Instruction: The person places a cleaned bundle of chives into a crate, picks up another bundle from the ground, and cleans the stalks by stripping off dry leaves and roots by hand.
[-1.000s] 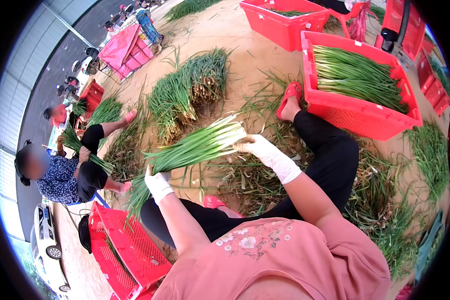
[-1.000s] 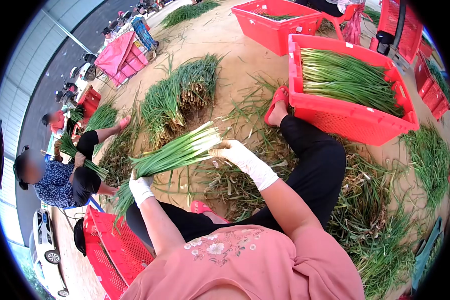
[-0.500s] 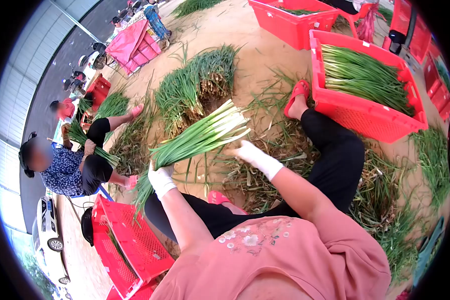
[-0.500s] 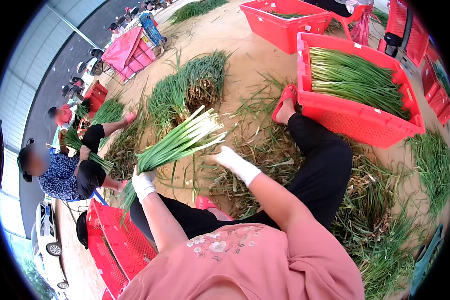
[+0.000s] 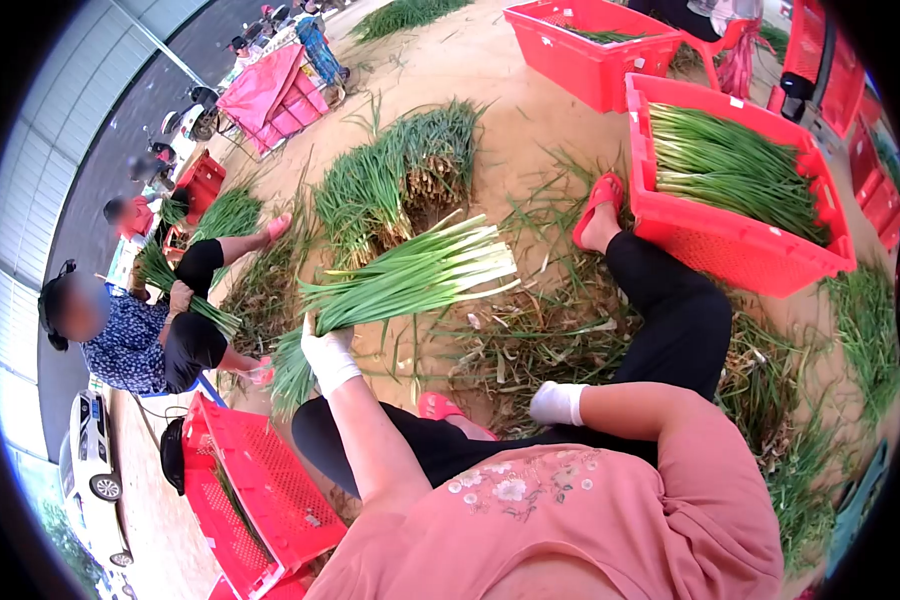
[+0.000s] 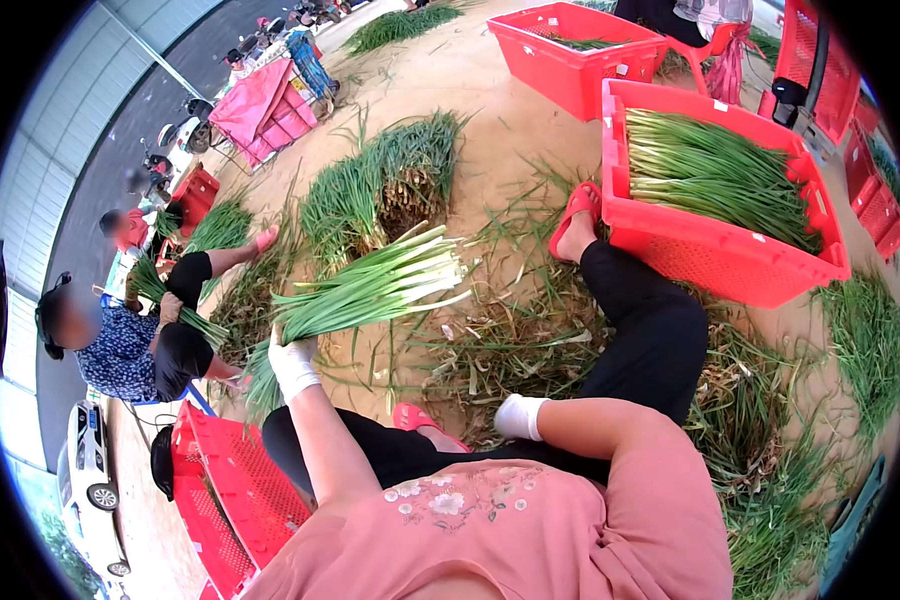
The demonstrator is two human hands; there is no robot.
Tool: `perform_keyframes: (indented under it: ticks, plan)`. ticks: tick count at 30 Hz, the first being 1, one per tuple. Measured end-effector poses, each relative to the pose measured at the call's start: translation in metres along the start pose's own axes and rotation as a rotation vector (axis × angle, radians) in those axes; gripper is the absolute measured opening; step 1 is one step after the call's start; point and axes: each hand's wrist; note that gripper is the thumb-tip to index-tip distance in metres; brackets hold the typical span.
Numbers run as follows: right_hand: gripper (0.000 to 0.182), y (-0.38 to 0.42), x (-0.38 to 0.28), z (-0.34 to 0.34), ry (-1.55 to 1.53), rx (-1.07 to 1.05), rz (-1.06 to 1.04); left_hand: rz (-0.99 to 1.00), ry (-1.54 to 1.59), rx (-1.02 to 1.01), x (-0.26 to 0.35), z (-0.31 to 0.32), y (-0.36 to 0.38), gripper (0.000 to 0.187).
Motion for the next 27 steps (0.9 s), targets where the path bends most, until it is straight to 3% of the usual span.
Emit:
perform_keyframes:
  ticks: [2,4,5,6,7,8,9,10,12,16,18,19,22,27]
  plan:
    - [0.025,-0.003,0.028,0.024,-0.168,-0.115,0.229,0.01,-0.004,-0.077,-0.001,0.004,-0.001,0.023]
    - [0.027,0.006,0.054,-0.004,-0.238,0.114,0.513,0.262,-0.271,-0.382,0.001,0.006,0.003,0.023]
    - [0.031,0.013,0.068,-0.014,-0.314,0.315,0.624,0.155,-0.131,-0.314,0.005,0.016,0.013,0.024]
    - [0.037,0.049,0.065,-0.051,-0.46,0.43,0.708,0.429,-0.352,-0.392,-0.004,0.019,0.025,0.028]
    - [0.044,0.068,0.069,-0.074,-0.692,0.476,0.833,0.575,-0.468,-0.472,-0.001,0.02,0.026,0.026]
    - [0.051,0.078,0.083,-0.079,-0.943,0.476,0.813,0.719,-0.586,-0.552,0.002,0.021,0.026,0.024]
    - [0.051,0.08,0.095,-0.074,-1.003,0.655,0.774,0.644,-0.53,-0.569,0.006,0.024,0.029,0.023]
    - [0.043,0.08,0.1,-0.068,-1.18,0.999,0.692,0.568,-0.471,-0.586,0.011,0.028,0.032,0.023]
    - [0.029,0.096,0.097,-0.089,-1.595,1.249,0.481,0.469,-0.422,-0.589,0.004,0.053,0.073,0.024]
    - [0.021,0.113,0.069,-0.127,-1.57,1.248,0.266,0.359,-0.305,-0.499,0.003,0.057,0.078,0.029]
    - [0.023,0.109,0.053,-0.143,-1.386,1.184,0.161,0.33,-0.282,-0.503,0.002,0.055,0.081,0.029]
    - [0.025,0.103,0.045,-0.15,-1.295,1.146,0.194,0.26,-0.246,-0.538,0.004,0.049,0.072,0.029]
    - [0.036,0.086,0.022,-0.173,-0.995,1.092,0.17,0.319,-0.273,-0.566,-0.006,0.045,0.076,0.03]
    - [0.032,0.042,0.015,-0.171,-0.941,1.221,0.228,0.245,-0.209,-0.517,-0.017,0.043,0.088,0.027]
Point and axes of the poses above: each hand's wrist, its own y-axis away from the middle knuckle, its own z-axis out of the palm, x = y × z, and after that the axes turned 7 degrees about y, right-handed
